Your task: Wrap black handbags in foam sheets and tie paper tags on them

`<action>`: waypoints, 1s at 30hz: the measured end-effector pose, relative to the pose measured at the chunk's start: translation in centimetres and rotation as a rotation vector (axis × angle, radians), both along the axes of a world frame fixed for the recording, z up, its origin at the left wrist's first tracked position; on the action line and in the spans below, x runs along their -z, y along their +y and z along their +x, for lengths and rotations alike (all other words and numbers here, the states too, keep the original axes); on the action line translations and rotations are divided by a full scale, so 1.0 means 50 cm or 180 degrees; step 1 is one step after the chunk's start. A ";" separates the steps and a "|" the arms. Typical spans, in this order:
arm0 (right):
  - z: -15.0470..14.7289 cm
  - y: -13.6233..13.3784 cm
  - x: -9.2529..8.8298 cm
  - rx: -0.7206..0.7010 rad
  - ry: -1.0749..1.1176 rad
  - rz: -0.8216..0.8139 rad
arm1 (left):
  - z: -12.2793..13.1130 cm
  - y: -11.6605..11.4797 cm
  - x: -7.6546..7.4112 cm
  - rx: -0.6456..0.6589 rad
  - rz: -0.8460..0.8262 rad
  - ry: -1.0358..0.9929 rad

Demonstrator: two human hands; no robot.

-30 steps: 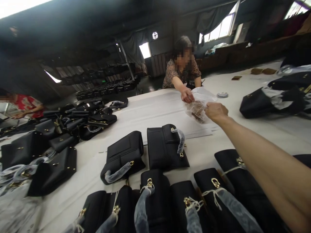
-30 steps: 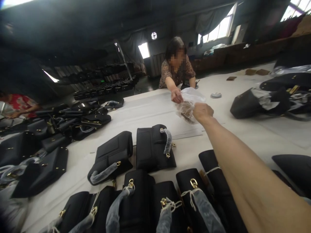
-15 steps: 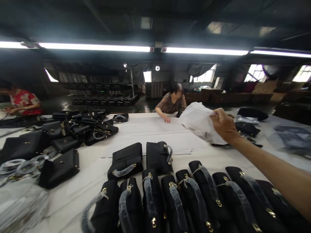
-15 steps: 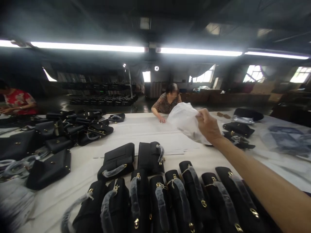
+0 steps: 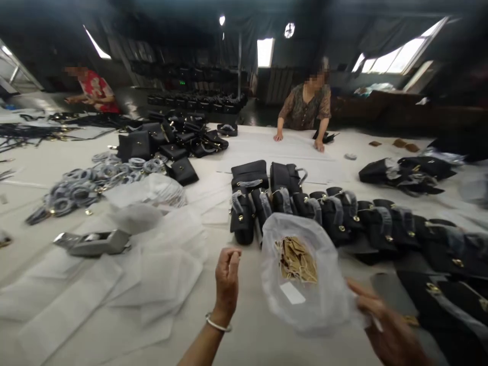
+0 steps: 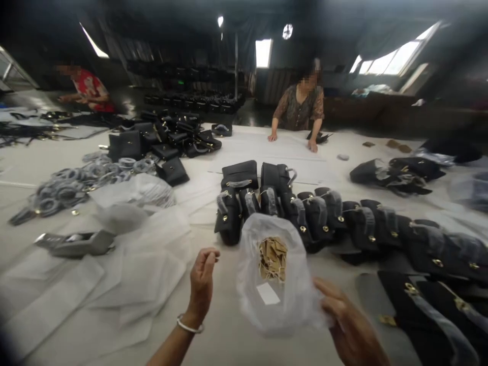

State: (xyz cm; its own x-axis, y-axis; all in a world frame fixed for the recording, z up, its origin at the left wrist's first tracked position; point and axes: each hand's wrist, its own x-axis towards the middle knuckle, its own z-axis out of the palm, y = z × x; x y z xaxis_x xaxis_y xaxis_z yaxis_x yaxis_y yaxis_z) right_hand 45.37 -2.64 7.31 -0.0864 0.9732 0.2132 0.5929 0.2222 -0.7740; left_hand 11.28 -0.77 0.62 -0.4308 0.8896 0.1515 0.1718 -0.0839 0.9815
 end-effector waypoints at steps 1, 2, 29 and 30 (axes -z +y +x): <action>-0.025 -0.047 0.057 -0.0282 -0.0108 -0.0193 | -0.036 -0.022 -0.019 0.0106 0.0009 0.0069; -0.050 -0.088 0.105 -0.0360 -0.0137 -0.0275 | -0.065 -0.043 -0.035 0.0331 -0.0009 0.0166; -0.152 -0.122 0.192 0.2398 0.1219 -0.2016 | -0.080 -0.066 0.154 0.2225 -0.1483 -0.0380; -0.147 -0.096 0.217 0.2487 0.1078 -0.2065 | -0.075 -0.061 0.155 0.2180 -0.1487 -0.0441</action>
State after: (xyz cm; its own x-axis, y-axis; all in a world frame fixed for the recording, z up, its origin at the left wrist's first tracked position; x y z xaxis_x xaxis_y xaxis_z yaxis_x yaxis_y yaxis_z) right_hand 38.01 -7.46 -3.53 0.5764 0.6692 -0.4690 0.1249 -0.6393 -0.7587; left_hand 7.52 -3.80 -7.14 0.2396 0.9194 -0.3119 0.1063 0.2945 0.9497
